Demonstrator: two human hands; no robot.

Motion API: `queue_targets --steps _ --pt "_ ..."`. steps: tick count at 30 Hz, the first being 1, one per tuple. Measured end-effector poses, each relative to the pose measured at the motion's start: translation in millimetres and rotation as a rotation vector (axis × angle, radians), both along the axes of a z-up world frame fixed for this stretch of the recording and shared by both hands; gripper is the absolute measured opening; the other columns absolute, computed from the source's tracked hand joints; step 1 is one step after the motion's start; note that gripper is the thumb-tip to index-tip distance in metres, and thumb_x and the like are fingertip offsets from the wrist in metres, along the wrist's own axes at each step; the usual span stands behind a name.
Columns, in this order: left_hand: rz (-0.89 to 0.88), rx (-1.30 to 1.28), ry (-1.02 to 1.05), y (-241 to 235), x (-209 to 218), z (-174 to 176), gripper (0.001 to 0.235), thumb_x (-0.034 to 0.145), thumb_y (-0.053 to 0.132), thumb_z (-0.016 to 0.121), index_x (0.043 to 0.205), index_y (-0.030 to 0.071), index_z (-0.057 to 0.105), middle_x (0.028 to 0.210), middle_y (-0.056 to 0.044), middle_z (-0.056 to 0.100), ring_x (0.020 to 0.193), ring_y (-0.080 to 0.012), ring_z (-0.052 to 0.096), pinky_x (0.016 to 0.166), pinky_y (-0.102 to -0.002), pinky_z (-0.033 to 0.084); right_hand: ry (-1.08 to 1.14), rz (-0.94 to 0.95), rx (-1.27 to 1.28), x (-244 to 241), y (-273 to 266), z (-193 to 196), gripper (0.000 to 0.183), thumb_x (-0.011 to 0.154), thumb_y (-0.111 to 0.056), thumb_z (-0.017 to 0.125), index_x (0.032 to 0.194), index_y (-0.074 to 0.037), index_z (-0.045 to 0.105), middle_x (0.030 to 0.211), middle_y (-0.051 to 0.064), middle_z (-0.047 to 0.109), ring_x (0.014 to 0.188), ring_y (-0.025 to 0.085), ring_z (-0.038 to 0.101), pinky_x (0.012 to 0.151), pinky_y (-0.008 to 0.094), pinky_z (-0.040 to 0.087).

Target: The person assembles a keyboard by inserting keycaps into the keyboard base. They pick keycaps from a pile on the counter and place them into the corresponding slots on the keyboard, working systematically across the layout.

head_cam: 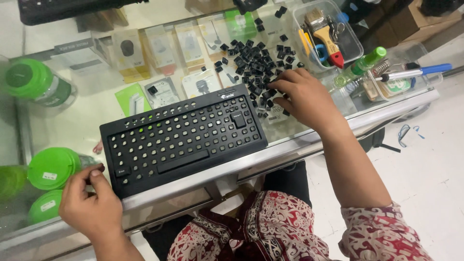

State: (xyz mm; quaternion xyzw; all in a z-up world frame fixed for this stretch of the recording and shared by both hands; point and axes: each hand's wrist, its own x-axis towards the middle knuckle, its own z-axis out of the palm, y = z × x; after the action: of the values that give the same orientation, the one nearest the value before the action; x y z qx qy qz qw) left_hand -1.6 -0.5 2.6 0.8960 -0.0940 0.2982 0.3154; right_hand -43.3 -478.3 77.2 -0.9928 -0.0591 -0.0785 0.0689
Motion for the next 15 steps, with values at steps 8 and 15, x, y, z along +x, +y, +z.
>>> queue_targets --steps 8,15 --pt "-0.018 -0.019 0.003 -2 0 4 0.016 0.105 -0.007 0.064 0.109 0.000 0.078 0.105 -0.011 0.076 0.095 -0.0294 0.068 0.080 -0.039 0.048 -0.080 0.040 0.014 16 -2 -3 0.021 0.094 -0.004 0.072 0.115 -0.003 0.075 0.106 0.012 0.070 0.096 0.035 0.064 0.078 0.048 0.055" --pt "-0.018 -0.016 -0.013 0 1 2 0.016 0.105 -0.007 0.065 0.109 0.000 0.078 0.106 -0.011 0.076 0.093 -0.0289 0.068 0.077 -0.039 0.046 0.092 -0.102 0.390 13 4 28 0.021 0.097 -0.001 0.066 0.117 -0.002 0.073 0.115 0.014 0.076 0.101 0.029 0.073 0.092 0.042 0.060"
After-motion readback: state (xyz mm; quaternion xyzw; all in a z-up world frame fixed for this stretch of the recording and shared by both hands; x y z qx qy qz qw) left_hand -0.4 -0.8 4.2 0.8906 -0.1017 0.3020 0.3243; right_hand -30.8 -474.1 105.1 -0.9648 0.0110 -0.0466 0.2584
